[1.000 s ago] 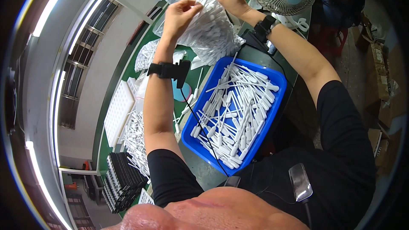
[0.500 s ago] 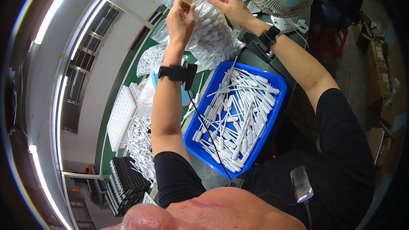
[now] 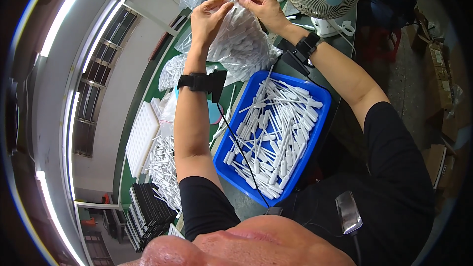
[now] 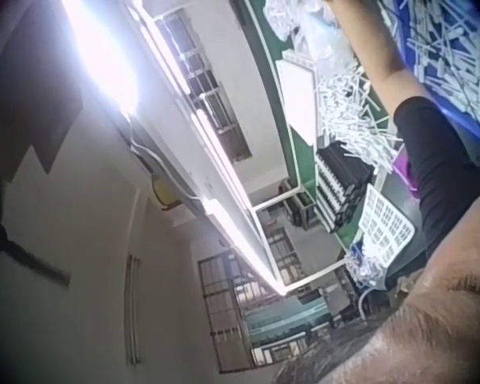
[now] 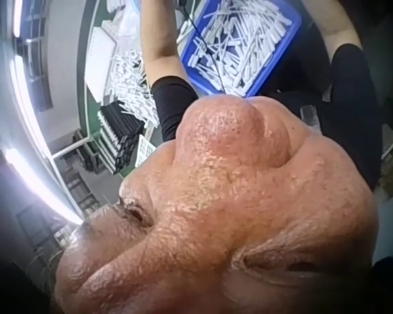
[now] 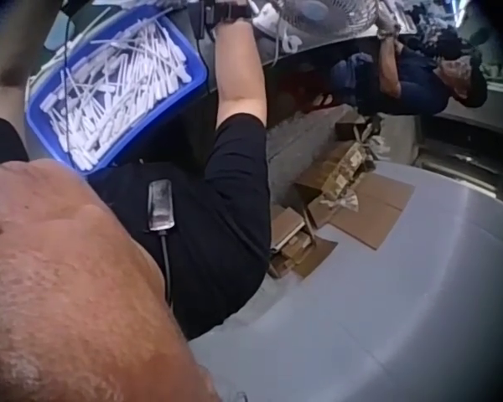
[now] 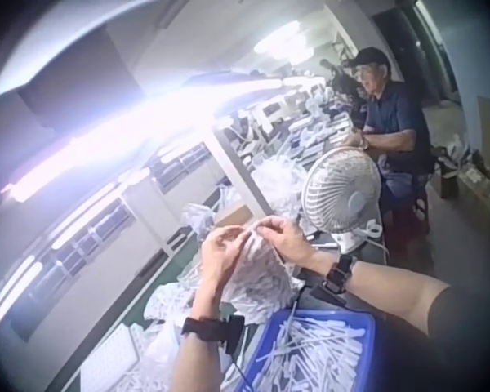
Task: The person picks up white swabs from a blue tray and a table by hand, gathers them into bundles, and places them into a plastic bag. They repeat this process, occasionally sealing a filled bag and placing it into a cardboard box.
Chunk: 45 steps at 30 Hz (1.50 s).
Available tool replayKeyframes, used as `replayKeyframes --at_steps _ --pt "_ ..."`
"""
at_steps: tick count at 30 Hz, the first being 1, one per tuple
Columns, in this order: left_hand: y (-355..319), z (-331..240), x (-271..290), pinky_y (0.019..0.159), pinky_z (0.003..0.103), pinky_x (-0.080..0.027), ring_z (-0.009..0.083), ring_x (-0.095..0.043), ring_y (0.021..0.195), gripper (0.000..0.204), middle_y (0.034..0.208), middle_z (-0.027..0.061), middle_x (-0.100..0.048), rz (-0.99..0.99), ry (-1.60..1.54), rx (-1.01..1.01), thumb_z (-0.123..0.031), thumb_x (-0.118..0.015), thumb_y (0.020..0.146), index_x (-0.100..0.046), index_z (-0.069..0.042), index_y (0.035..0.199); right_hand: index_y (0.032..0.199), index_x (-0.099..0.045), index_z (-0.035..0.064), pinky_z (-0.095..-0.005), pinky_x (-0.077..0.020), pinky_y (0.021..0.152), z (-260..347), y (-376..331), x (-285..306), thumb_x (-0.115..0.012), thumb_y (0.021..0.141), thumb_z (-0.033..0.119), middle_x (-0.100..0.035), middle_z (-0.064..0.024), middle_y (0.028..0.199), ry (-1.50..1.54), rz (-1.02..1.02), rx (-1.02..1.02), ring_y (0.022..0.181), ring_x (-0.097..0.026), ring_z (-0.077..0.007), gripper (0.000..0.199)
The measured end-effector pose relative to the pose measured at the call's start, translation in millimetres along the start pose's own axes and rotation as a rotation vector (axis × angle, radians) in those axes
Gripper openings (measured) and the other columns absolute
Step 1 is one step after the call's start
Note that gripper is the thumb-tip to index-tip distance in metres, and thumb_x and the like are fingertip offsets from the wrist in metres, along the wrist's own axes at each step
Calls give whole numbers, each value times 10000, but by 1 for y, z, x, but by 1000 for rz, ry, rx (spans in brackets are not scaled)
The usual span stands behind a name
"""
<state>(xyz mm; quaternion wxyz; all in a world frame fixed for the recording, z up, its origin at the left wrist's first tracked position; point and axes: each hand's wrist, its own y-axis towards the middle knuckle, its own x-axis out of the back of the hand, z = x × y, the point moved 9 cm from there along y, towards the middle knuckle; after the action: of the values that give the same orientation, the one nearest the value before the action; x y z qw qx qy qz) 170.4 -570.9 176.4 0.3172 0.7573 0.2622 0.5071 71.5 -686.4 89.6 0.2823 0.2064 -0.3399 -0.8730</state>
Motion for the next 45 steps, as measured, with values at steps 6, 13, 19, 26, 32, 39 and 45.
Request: replayKeyframes --at_steps 6,13,19,26,32,39,45 --pt "-5 11 1 752 344 -517 276 -687 804 226 861 155 -715 -36 -180 80 -251 -721 808 -762 -48 899 1085 -690 41 -206 -478 826 4 0 -4 -637 947 215 -689 -10 955 3 29 -43 893 -606 -67 228" --pt "-1 -4 4 740 287 -509 200 -692 787 207 870 110 -729 -8 -14 13 -214 -718 835 -753 -52 959 1064 -685 49 -203 -480 838 5 2 -3 -624 957 205 -675 -2 949 149 26 -61 894 -601 -65 199" --pt "-2 -16 7 744 286 -509 206 -690 780 196 874 110 -727 -35 76 -104 -213 -716 834 -757 -73 964 1039 -679 43 -204 -480 837 13 3 -1 -623 958 204 -658 10 930 169 64 -21 890 -594 -61 189" --pt "-5 -2 -3 737 245 -498 128 -657 762 206 845 64 -727 69 -165 180 -184 -710 845 -749 -11 950 1077 -654 54 -210 -464 852 14 -1 -1 -623 957 197 -644 16 943 105 135 -112 892 -570 -59 189" --pt "-9 18 -12 714 248 -507 139 -680 750 231 830 105 -733 120 -525 361 -196 -720 792 -742 1 911 1073 -663 42 -211 -461 846 21 -4 -2 -636 948 193 -644 12 940 148 198 -141 886 -566 -62 198" --pt "-14 4 -15 742 257 -505 137 -673 782 226 830 94 -725 134 -432 295 -187 -716 811 -723 22 897 1067 -669 35 -211 -459 844 24 -10 -2 -640 945 198 -648 9 938 156 207 -168 888 -567 -62 206" --pt "-10 -19 -6 753 284 -512 149 -670 800 243 859 89 -723 68 -150 73 -204 -721 822 -718 11 934 1073 -664 33 -210 -468 838 35 -10 0 -627 955 209 -650 7 955 32 217 -121 886 -576 -64 216"
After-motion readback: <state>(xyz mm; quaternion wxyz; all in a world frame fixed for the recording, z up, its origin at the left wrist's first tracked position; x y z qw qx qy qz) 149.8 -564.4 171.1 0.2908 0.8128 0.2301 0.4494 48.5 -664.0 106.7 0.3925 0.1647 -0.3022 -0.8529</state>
